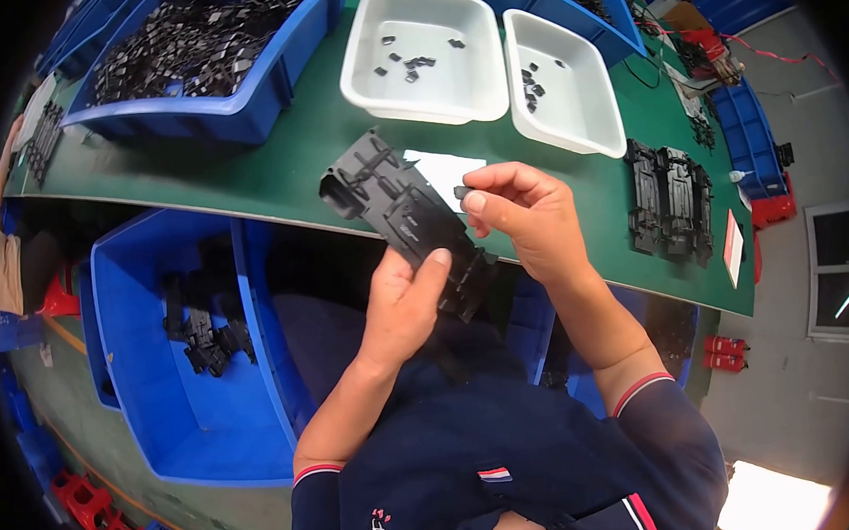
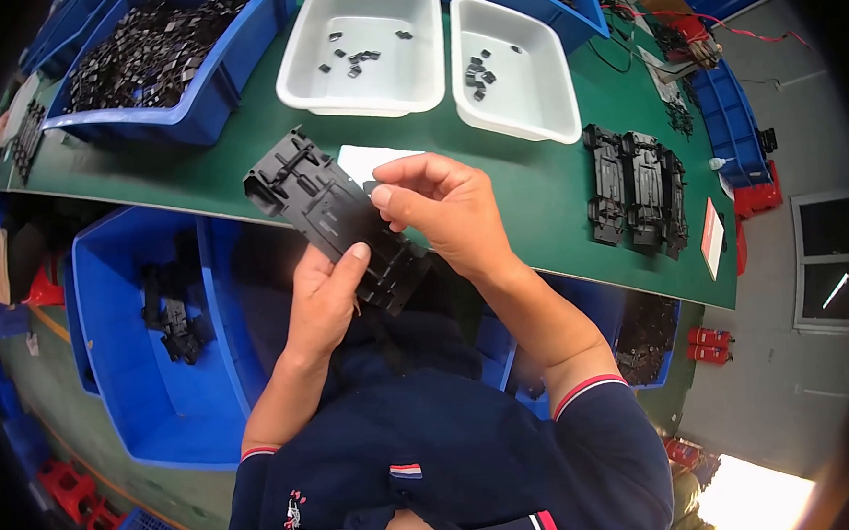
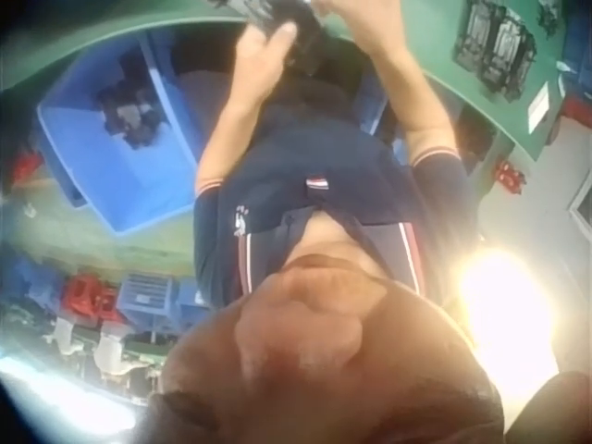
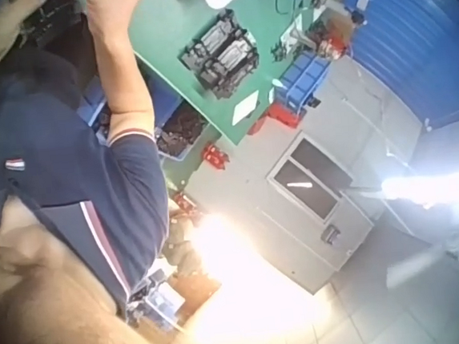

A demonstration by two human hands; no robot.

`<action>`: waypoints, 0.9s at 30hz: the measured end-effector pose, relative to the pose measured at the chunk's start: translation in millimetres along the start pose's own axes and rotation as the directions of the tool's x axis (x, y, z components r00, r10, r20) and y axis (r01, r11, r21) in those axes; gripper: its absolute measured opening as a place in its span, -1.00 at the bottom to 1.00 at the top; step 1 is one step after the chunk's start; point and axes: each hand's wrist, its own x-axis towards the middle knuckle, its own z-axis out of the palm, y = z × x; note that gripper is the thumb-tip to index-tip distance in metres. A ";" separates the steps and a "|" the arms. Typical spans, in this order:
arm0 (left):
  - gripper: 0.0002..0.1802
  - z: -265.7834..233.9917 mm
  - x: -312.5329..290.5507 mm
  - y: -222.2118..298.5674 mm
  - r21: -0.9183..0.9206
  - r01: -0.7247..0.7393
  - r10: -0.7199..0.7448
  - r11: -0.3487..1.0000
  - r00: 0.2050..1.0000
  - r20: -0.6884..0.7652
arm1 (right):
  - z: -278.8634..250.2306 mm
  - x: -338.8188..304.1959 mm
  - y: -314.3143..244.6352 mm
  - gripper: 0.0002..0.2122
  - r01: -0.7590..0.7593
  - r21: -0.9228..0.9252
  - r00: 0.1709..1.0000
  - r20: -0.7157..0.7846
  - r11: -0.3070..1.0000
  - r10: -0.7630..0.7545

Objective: The person assembles small plastic chassis by hand, inserting metal pins and attaching plastic gears.

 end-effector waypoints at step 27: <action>-0.93 -10.4 -34.0 -1.5 0.594 -0.257 0.353 0.763 0.935 -0.049 | 61.9 -21.7 0.2 -0.91 -0.256 0.159 0.947 0.237 0.954 0.215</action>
